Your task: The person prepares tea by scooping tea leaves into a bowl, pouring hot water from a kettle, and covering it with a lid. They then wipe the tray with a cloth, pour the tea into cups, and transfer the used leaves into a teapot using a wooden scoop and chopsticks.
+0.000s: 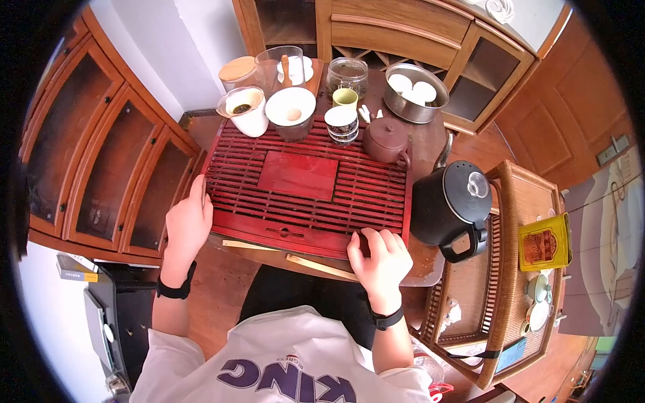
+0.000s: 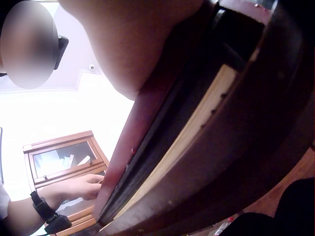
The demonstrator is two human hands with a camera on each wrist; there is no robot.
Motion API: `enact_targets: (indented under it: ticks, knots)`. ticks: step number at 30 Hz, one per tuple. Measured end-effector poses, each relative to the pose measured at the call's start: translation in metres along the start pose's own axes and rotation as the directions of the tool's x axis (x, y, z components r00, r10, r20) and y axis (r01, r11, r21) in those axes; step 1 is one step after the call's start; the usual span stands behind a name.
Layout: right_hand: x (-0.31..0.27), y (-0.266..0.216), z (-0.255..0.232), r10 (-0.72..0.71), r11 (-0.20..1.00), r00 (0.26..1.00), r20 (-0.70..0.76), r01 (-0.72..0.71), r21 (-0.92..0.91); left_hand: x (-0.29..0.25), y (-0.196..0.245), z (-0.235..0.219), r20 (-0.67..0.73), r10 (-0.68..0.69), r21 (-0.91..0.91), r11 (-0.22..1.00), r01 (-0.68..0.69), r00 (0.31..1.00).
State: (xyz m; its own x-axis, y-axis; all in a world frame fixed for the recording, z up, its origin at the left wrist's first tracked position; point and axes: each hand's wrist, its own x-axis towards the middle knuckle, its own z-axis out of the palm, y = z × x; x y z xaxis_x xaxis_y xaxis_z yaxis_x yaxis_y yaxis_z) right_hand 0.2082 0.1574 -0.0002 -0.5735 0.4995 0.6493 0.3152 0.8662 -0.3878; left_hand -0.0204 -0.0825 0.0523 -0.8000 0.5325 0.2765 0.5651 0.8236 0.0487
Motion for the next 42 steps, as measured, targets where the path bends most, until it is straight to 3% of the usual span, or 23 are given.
enact_targets:
  ticks: [3,8,15,17,29,33,36,38,39,40,42]
  knots:
    - [0.001,0.000,0.000,-0.006,1.000,1.000,0.001,0.006,-0.006,-0.004,0.010,0.004,0.012,0.096,0.049,0.994,-0.097,0.995]
    - [0.001,-0.001,-0.001,-0.001,1.000,1.000,0.001,0.001,0.008,-0.010,0.032,0.002,0.064,0.135,0.042,0.990,-0.138,0.989]
    - [0.001,-0.001,0.000,-0.009,1.000,1.000,-0.007,0.009,0.004,-0.018,0.050,0.003,0.039,0.211,-0.027,0.977,-0.210,0.977]
    - [0.001,-0.001,-0.001,-0.010,1.000,1.000,-0.007,0.010,0.002,-0.020,0.057,0.005,-0.001,0.218,-0.157,0.964,-0.215,0.976]
    - [0.002,-0.003,0.000,0.024,1.000,1.000,0.020,-0.023,-0.006,-0.032,0.119,0.005,0.057,0.370,-0.270,0.900,-0.342,0.927]
    - [0.008,-0.017,-0.005,0.140,0.984,0.984,0.111,-0.151,0.096,-0.035,0.133,0.014,-0.019,0.344,-0.357,0.875,-0.328,0.939]
    - [0.009,-0.037,-0.001,0.144,0.918,0.963,0.226,-0.215,0.332,-0.037,0.136,0.009,0.016,0.336,-0.425,0.855,-0.297,0.942]
    - [0.014,-0.055,0.001,0.115,0.892,0.925,0.363,-0.257,0.372,-0.038,0.134,0.012,0.053,0.338,-0.423,0.860,-0.285,0.940]
    - [0.012,-0.057,0.013,0.031,0.905,0.959,0.283,-0.147,0.400,-0.038,0.134,0.016,0.035,0.321,-0.461,0.845,-0.270,0.947]
    - [0.012,-0.060,0.018,0.006,0.890,0.955,0.296,-0.140,0.433,-0.038,0.132,0.016,0.033,0.321,-0.464,0.844,-0.270,0.946]
    - [0.017,-0.068,0.020,0.020,0.826,0.919,0.394,-0.237,0.512,-0.035,0.126,0.013,0.065,0.311,-0.505,0.830,-0.237,0.948]
